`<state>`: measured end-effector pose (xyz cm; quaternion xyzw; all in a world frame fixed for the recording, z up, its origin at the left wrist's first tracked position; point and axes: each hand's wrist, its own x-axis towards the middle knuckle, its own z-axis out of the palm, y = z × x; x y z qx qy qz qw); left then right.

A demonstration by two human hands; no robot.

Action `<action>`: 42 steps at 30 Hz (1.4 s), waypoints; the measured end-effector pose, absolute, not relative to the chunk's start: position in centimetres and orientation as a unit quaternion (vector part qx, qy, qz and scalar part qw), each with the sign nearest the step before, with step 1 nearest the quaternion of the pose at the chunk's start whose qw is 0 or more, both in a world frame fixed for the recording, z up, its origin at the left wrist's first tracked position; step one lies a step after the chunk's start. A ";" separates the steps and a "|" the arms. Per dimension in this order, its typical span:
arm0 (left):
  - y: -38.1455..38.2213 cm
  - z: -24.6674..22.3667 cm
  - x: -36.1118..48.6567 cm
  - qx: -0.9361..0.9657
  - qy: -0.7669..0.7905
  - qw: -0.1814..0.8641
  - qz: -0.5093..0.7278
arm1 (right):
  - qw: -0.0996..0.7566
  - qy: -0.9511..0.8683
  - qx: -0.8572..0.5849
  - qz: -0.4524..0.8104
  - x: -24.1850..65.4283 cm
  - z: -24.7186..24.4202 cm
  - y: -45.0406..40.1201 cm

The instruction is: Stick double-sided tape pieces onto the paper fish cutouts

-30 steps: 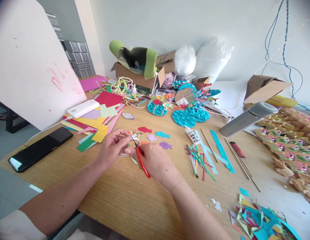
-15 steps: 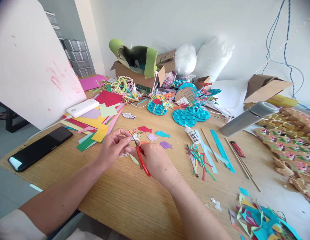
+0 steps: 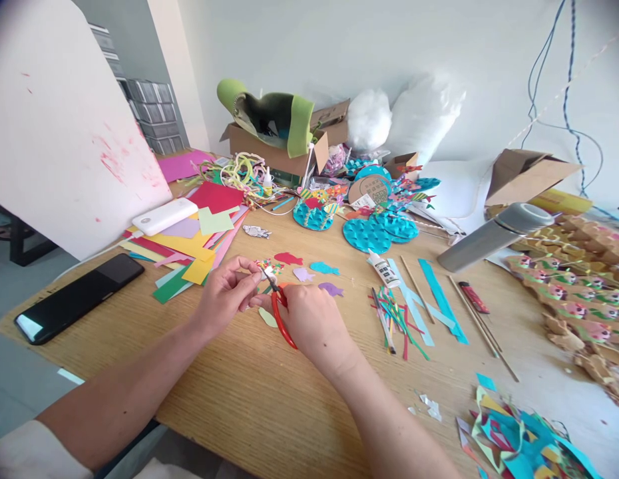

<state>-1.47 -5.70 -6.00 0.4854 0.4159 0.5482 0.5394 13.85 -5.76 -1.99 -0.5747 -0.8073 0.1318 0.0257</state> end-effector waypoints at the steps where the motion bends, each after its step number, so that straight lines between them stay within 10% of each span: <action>1: -5.7 -6.0 -1.5 0.489 0.415 0.537 0.548 | 0.016 -0.808 -0.579 0.110 13.8 -2.0 -5.8; 20: -4.3 -5.4 -2.8 0.407 0.392 0.627 0.536 | -0.079 -0.859 -0.495 -0.108 14.2 -1.2 -7.1; 38: -4.3 -5.8 -2.6 0.449 0.399 0.581 0.548 | -0.120 -0.869 -0.480 -0.002 14.6 -1.3 -6.9; 42: -4.1 -6.1 -2.7 0.448 0.398 0.568 0.564 | 0.001 -0.846 -0.520 0.115 15.3 -1.1 -5.8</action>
